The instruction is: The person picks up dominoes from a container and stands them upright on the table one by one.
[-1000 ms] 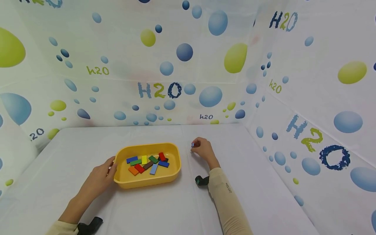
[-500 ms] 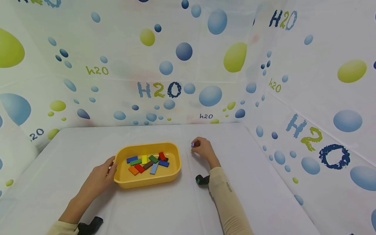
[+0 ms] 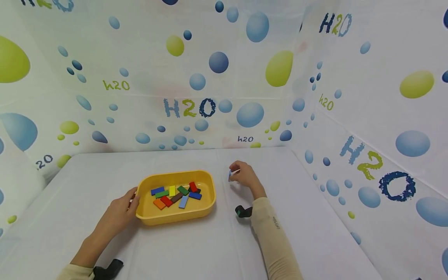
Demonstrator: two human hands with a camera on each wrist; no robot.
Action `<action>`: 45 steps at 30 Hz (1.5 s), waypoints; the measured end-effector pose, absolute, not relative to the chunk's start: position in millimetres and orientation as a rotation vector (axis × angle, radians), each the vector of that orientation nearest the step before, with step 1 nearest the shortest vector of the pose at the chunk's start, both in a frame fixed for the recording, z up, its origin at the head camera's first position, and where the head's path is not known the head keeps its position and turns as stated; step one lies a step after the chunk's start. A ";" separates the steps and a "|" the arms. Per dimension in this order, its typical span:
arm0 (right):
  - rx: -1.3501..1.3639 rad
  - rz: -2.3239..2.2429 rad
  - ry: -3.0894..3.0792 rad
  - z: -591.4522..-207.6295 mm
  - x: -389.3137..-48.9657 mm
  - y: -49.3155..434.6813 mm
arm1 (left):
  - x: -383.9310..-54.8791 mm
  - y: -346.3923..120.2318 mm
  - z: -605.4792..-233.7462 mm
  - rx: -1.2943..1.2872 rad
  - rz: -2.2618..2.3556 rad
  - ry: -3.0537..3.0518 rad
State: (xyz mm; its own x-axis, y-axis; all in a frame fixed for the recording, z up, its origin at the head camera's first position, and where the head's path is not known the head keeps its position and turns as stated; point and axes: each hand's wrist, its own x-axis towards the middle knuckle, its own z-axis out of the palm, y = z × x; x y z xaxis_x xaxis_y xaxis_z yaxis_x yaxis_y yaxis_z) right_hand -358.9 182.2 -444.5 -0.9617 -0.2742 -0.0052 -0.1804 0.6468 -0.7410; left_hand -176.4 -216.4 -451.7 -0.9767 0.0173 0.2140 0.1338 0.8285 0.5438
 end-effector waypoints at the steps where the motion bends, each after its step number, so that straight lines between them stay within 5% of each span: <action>1: -0.378 -1.221 2.743 -442.2 -357.7 182.7 | -175.8 -216.1 -451.9 -0.114 -0.854 -2.809; 30: -0.636 -1.241 2.887 -396.1 -314.3 150.4 | -162.4 -214.3 -451.8 -0.112 -0.859 -2.819; 45: -0.869 -1.266 2.770 -391.7 -323.2 133.7 | -171.3 -199.1 -451.6 -0.027 -0.839 -2.825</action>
State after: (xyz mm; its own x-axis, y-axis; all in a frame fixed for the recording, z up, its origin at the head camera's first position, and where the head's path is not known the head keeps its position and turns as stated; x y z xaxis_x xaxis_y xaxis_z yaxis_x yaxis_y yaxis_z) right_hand -323.2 133.7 -391.7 -0.8490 -0.4697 0.2419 -0.4903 0.5298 -0.6921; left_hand -171.3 -199.1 -451.6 -0.9810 -0.0373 0.1903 0.0726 0.8393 0.5388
